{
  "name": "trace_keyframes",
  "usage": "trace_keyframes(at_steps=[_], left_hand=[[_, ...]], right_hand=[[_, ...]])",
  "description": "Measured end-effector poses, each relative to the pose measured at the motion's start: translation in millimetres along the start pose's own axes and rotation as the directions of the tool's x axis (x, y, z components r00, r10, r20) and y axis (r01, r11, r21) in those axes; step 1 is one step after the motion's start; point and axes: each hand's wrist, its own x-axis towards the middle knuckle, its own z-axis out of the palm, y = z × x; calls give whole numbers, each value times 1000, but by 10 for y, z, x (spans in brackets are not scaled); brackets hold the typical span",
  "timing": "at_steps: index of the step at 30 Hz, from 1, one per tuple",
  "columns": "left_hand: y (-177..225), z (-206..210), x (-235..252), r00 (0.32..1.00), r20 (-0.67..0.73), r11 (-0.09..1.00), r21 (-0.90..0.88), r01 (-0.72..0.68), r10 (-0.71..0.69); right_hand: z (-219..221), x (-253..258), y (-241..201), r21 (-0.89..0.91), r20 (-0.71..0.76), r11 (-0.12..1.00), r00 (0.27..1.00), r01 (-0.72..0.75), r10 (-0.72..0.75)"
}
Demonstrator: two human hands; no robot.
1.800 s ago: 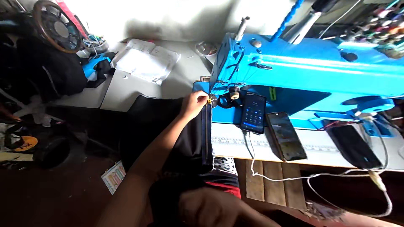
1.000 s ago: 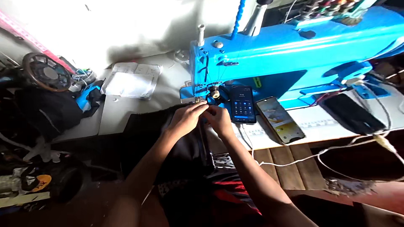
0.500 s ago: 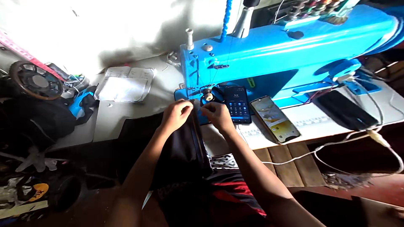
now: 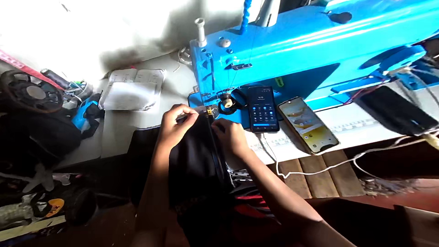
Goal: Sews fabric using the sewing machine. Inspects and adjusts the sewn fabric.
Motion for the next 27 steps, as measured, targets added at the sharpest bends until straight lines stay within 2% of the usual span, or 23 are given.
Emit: trace_keyframes(at_steps=[2, 5, 8, 10, 13, 19, 27], left_hand=[[49, -30, -52, 998, -46, 991, -118, -57, 52], [92, -33, -101, 994, -54, 975, -196, -104, 95], [194, 0, -121, 994, -33, 978, -181, -106, 102], [227, 57, -87, 996, -43, 990, -111, -88, 84], [129, 157, -8, 999, -25, 999, 38, 23, -22], [-232, 376, 148, 969, 115, 949, 254, 185, -219], [-336, 513, 217, 936, -9, 918, 193, 347, -352]], right_hand=[[21, -13, 16, -9, -24, 999, 999, 34, -34], [6, 24, 33, -4, -11, 1000, 1000, 19, -19], [16, 7, 35, 3, -31, 1000, 999, 26, -26], [30, 2, 46, -3, -36, 999, 999, 33, -33], [27, 7, 23, -7, -21, 1000, 1000, 17, -17], [29, -9, -3, -11, -39, 1000, 999, 8, -8], [40, -25, -6, -21, -56, 999, 998, 32, -33]])
